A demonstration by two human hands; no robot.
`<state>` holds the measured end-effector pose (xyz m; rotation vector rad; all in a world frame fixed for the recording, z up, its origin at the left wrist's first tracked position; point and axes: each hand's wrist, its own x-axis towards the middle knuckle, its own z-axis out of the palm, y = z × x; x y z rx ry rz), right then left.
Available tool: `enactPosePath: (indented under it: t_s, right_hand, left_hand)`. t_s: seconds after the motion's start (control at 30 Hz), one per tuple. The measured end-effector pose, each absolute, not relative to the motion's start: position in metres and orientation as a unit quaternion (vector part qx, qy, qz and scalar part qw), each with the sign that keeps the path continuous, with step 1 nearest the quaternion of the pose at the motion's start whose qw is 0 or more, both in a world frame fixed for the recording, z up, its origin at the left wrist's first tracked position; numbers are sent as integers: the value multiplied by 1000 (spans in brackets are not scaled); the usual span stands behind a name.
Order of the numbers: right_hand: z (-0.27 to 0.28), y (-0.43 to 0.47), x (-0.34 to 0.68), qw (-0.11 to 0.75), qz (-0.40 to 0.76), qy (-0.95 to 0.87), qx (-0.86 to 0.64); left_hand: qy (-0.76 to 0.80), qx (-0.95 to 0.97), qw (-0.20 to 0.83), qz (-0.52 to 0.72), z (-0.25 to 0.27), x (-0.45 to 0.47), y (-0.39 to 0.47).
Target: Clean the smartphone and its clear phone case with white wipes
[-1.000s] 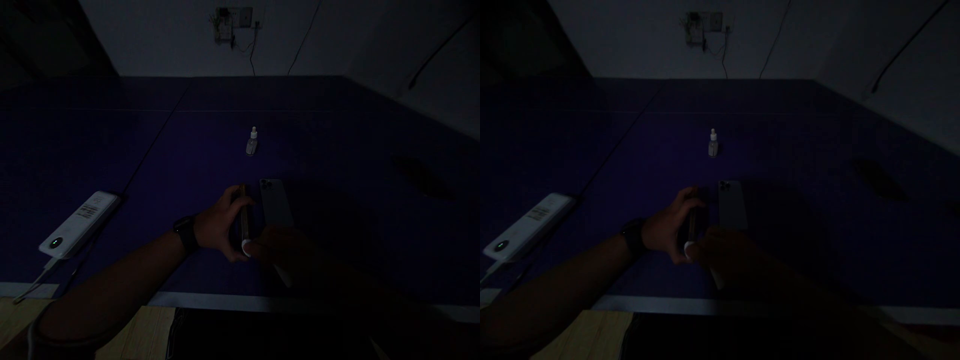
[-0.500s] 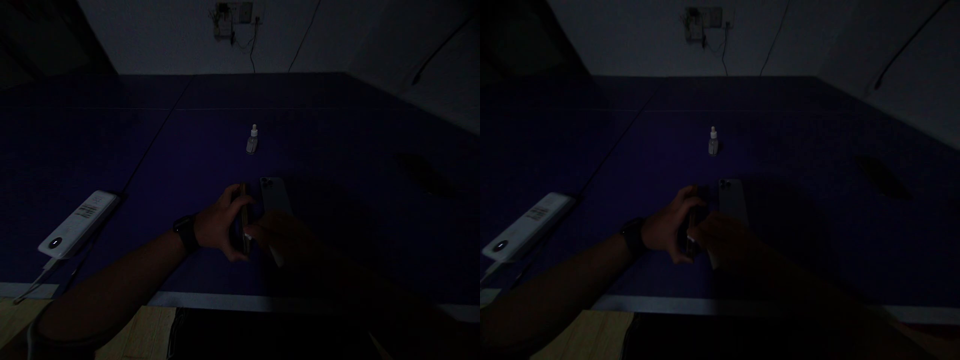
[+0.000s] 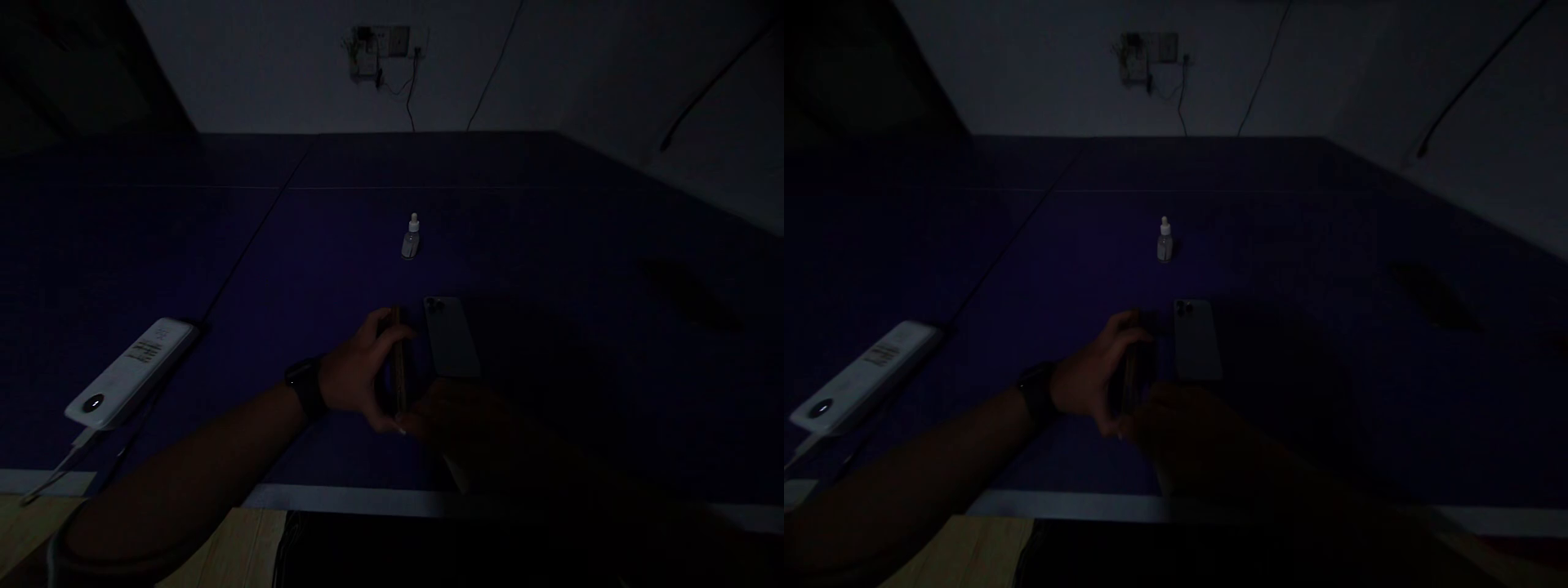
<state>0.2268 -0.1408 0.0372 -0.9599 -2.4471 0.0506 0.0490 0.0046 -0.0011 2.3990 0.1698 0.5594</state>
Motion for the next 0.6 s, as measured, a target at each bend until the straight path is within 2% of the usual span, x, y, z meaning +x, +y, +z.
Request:
enactPosePath:
  t_s: [0.17, 0.43, 0.6]
  right_hand:
    - [41, -153, 234, 308, 35, -861, -404]
    - [64, -139, 230, 341, 26, -847, -408]
    - [73, -132, 225, 296, 45, -856, -421]
  left_hand:
    - [77, 899, 356, 244, 0, 46, 3]
    - [101, 859, 439, 243, 14, 40, -12]
    - [116, 850, 440, 266, 17, 39, -21]
